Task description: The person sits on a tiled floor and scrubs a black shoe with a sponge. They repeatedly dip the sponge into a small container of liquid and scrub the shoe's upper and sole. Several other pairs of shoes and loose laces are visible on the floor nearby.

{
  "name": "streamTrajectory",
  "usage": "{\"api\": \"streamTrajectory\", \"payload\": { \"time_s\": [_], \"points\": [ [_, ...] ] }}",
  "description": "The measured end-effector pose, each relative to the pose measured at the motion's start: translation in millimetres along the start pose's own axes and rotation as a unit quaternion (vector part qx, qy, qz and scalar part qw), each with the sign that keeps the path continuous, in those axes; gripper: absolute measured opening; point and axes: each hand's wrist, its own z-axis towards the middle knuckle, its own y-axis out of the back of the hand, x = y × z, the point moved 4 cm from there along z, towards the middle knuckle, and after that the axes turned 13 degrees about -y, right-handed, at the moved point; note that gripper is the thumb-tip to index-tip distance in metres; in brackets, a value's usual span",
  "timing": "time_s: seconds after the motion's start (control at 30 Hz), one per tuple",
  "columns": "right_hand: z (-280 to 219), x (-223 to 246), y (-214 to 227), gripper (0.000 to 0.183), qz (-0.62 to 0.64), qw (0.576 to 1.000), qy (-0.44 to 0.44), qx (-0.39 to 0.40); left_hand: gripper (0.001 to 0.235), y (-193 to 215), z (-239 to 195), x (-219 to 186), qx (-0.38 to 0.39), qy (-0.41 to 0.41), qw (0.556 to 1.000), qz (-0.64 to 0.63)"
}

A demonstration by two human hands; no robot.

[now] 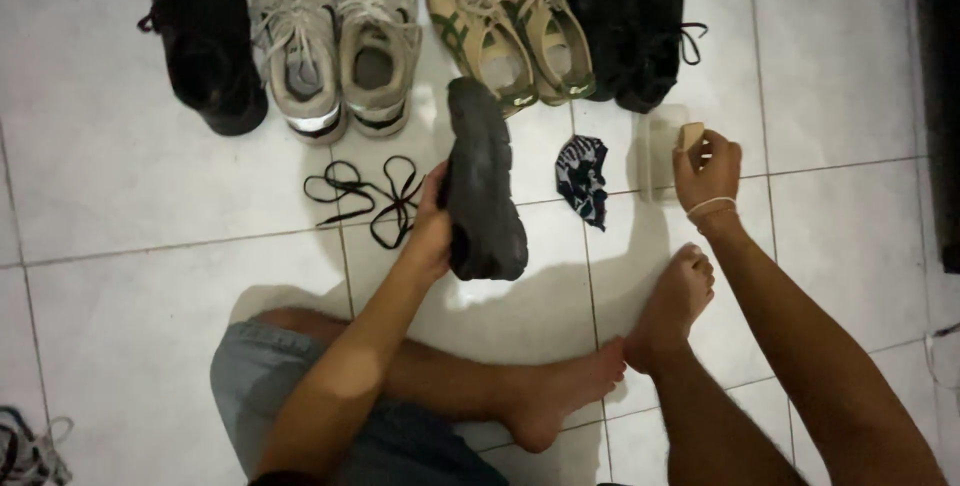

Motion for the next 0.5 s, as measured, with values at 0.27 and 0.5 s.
{"api": "streamTrajectory", "payload": {
  "time_s": [0.27,0.5],
  "points": [
    [-10,26,-3,0.052,-0.144,0.978,0.145,-0.048,0.077,-26,-16,-33,0.014,0.014,1.000,-0.016],
    [3,-14,-16,0.047,-0.154,0.982,0.109,0.006,0.062,-33,-23,-49,0.016,0.038,0.999,-0.015]
  ]
}}
